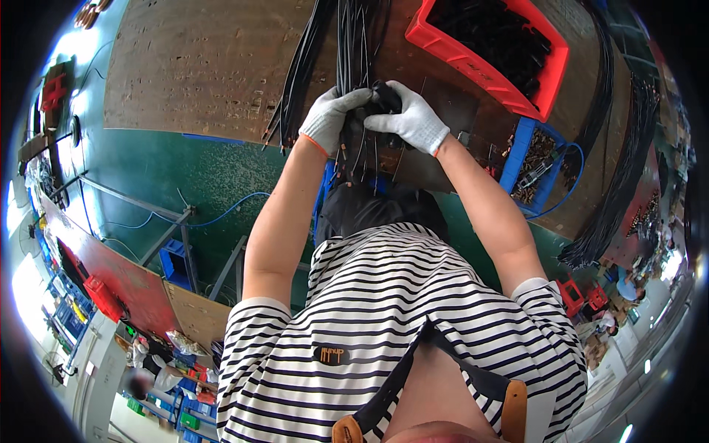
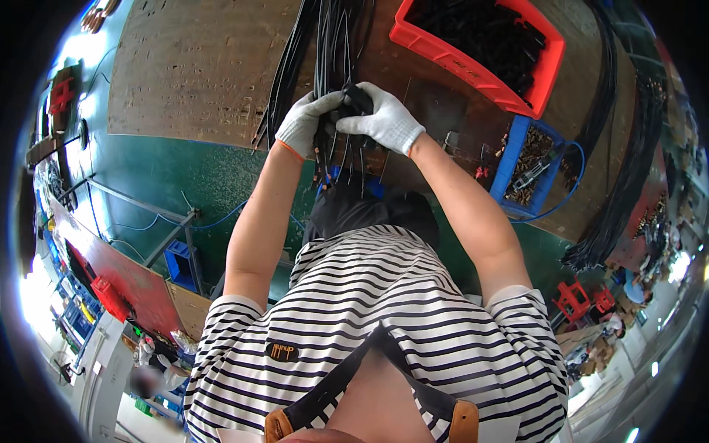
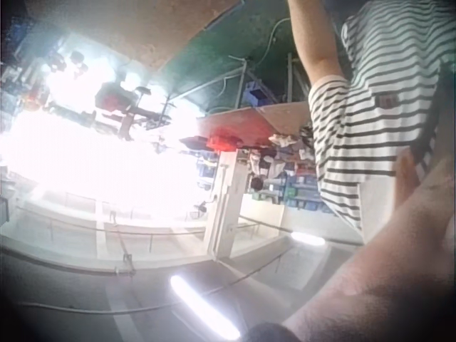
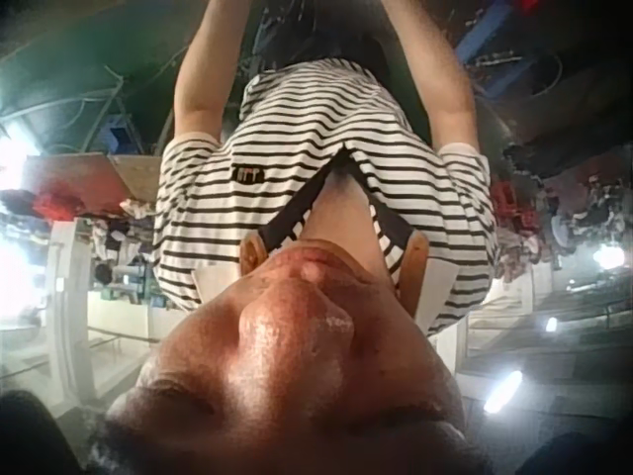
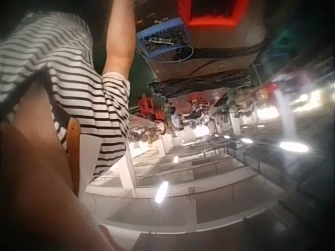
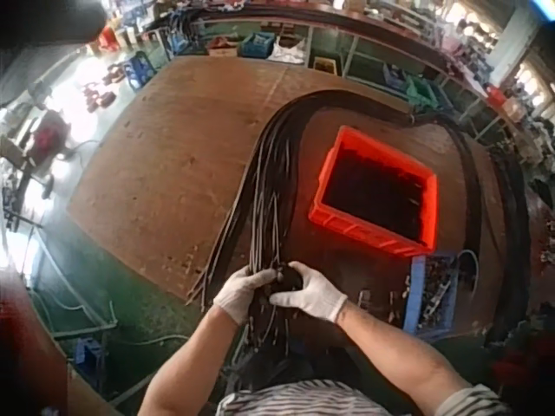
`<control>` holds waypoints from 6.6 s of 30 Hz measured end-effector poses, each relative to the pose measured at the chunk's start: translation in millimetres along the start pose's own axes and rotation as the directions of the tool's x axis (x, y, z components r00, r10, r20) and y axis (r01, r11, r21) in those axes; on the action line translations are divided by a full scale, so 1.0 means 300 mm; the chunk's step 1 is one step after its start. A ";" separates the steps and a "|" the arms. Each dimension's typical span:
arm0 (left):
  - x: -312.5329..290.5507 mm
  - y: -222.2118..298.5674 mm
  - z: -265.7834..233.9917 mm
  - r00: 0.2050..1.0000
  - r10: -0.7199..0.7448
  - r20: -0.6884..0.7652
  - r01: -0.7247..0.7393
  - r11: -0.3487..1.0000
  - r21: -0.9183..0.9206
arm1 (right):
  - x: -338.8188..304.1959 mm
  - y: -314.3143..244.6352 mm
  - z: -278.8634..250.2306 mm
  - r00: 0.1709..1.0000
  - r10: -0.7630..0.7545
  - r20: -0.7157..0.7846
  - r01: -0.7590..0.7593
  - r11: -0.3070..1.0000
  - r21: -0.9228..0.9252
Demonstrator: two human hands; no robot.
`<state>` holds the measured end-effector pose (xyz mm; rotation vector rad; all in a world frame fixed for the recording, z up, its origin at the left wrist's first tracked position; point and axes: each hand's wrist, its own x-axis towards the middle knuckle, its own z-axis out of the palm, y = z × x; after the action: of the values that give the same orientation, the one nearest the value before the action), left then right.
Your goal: Assembling connectors and plastic sleeves onto thick black cables using a power screwdriver.
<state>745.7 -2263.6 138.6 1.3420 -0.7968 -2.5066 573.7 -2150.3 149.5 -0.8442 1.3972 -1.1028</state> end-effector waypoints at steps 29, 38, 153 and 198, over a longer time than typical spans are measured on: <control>0.151 -0.085 -0.129 0.981 -0.194 -0.023 0.194 0.980 0.039 | -0.253 0.119 -0.041 0.932 0.334 -0.143 -0.288 0.919 0.271; 0.143 -0.099 -0.034 0.989 -0.149 -0.009 0.149 0.989 0.017 | -0.457 0.116 -0.123 0.917 0.386 -0.099 -0.365 0.913 0.184; 0.155 -0.114 0.068 0.983 -0.165 -0.081 0.167 0.986 0.020 | -0.285 0.096 -0.141 0.644 0.741 0.188 -0.738 0.667 -0.100; 0.116 -0.083 -0.088 0.990 -0.138 -0.039 0.141 0.985 0.100 | -0.187 0.128 -0.086 0.831 0.556 -0.017 -0.556 0.829 -0.063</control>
<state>749.5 -2266.4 88.5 1.5178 -0.8645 -2.5734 559.4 -2081.8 130.0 -0.4266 1.5511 -0.6026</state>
